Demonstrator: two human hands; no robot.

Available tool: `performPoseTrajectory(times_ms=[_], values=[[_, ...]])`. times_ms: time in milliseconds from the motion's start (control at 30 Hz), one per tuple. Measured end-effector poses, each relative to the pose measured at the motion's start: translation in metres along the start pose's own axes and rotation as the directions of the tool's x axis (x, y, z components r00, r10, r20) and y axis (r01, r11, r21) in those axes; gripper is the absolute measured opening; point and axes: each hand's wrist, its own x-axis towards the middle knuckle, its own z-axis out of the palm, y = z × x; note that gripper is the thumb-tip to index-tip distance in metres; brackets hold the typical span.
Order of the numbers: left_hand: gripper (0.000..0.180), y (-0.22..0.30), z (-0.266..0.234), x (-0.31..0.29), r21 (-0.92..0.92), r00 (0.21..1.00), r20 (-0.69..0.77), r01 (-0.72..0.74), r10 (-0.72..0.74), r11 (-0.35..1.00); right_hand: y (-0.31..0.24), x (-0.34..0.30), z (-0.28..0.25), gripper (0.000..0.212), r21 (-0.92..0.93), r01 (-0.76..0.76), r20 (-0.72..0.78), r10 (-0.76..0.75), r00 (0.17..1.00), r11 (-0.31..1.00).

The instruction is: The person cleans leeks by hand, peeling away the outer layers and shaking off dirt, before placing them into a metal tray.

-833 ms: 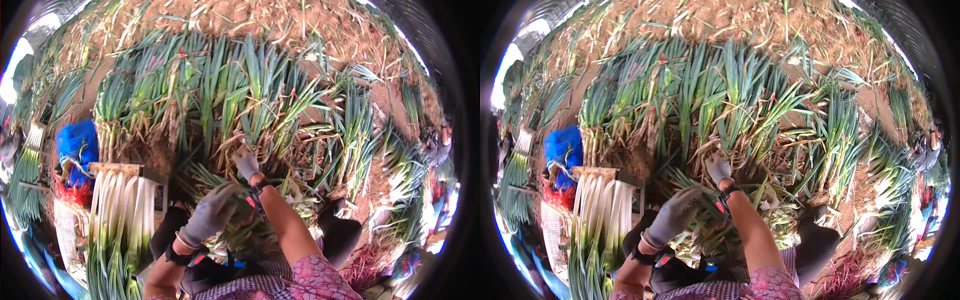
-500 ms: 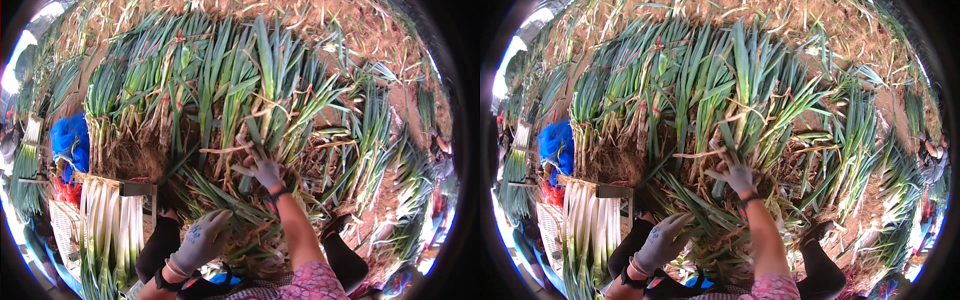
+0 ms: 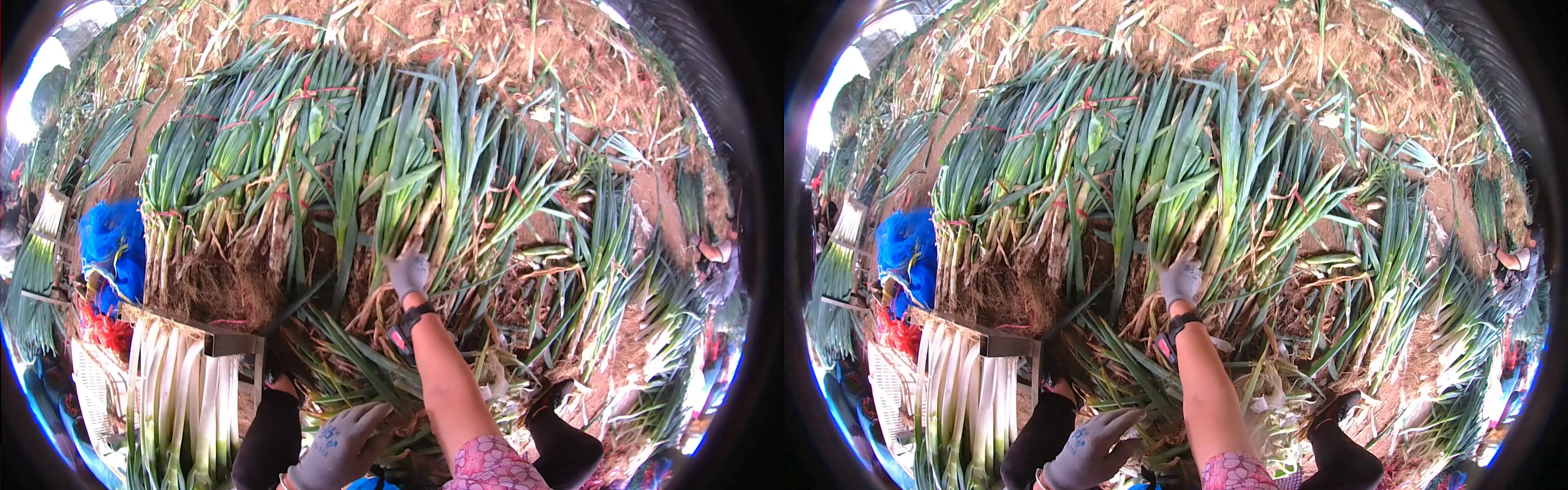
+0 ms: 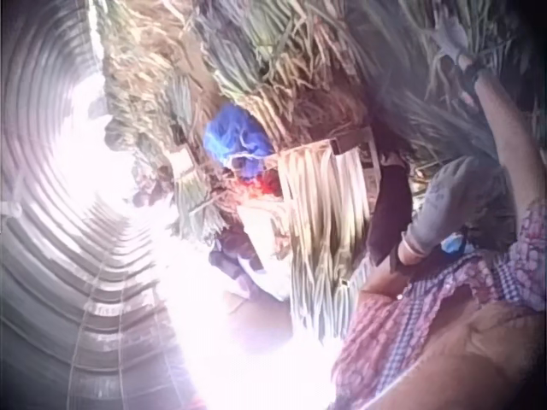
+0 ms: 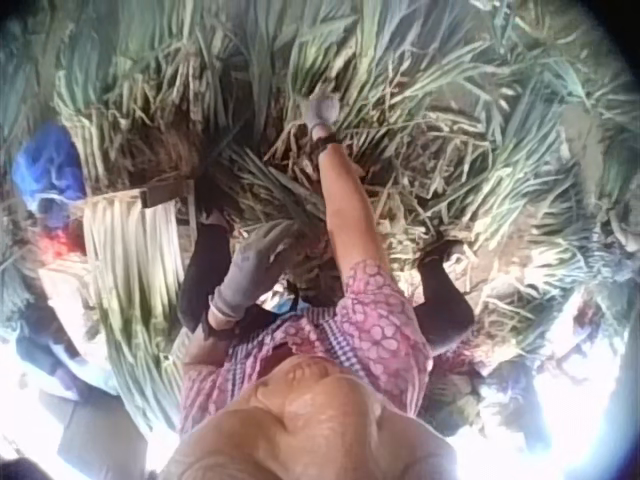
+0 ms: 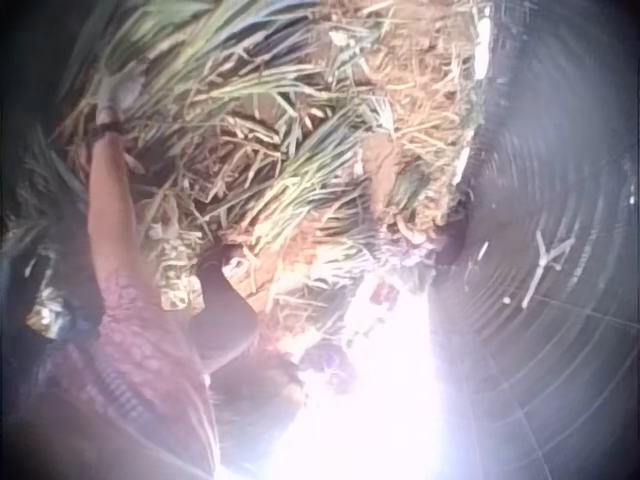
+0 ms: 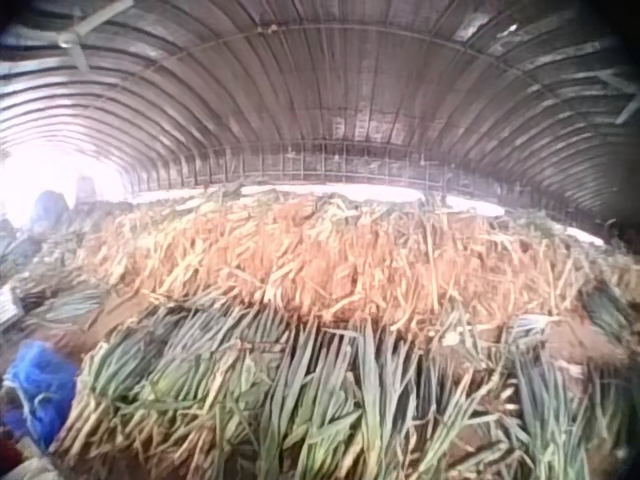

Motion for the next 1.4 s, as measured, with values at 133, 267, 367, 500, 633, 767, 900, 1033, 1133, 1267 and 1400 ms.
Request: performPoseTrajectory(times_ms=[133,267,367,500,633,767,900,1033,1133,1267,1400], values=[[0.043,-0.003,-0.004,-0.008,-0.071,0.997,-0.063,-0.056,0.051,0.996,0.051,0.027,0.012,0.084,-0.108,0.030,-0.191,-0.051,0.980,0.994],[0.043,0.007,-0.018,-0.017,-0.087,0.996,-0.088,-0.034,0.027,0.996,0.039,-0.022,-0.022,0.061,0.372,0.073,0.029,-0.090,0.996,0.925],[0.044,0.004,-0.018,-0.017,-0.093,0.994,-0.083,-0.075,0.067,0.993,0.053,-0.085,-0.040,0.054,0.787,-0.097,0.267,-0.194,0.944,0.610],[0.037,-0.008,-0.001,-0.015,0.021,0.984,-0.077,-0.160,0.161,0.987,0.064,-0.084,-0.061,0.066,0.725,-0.312,0.455,-0.086,0.887,0.614],[0.034,-0.016,0.012,-0.010,0.087,0.986,-0.084,-0.140,0.147,0.986,0.039,-0.074,-0.115,0.052,0.953,-0.119,0.210,-0.324,0.922,0.281],[0.033,-0.033,0.022,-0.003,0.173,0.976,-0.134,-0.146,0.170,0.974,0.008,-0.117,-0.147,0.048,0.701,0.271,0.028,-0.405,0.914,0.660],[0.032,-0.040,0.031,-0.003,0.263,0.980,-0.139,-0.104,0.144,0.959,-0.014,-0.123,-0.188,0.037,0.960,-0.196,0.071,-0.506,0.860,-0.199],[0.033,-0.032,0.041,0.016,0.236,0.990,0.013,-0.140,0.141,0.962,0.084,-0.099,-0.184,0.037,0.374,0.615,-0.197,-0.588,0.784,0.695],[0.028,-0.045,0.032,0.007,0.282,0.995,-0.063,-0.052,0.073,0.958,0.069,-0.185,-0.173,0.039,0.612,0.514,-0.070,-0.605,0.793,0.602],[0.023,-0.033,0.052,0.032,0.279,0.987,0.012,-0.160,0.163,0.947,0.221,-0.233,-0.116,0.041,0.816,0.080,0.025,-0.173,0.985,0.572],[0.024,-0.063,0.061,0.035,0.184,0.995,-0.066,-0.067,0.080,0.981,0.195,-0.314,-0.138,0.041,0.340,0.268,0.074,-0.310,0.948,0.901]])
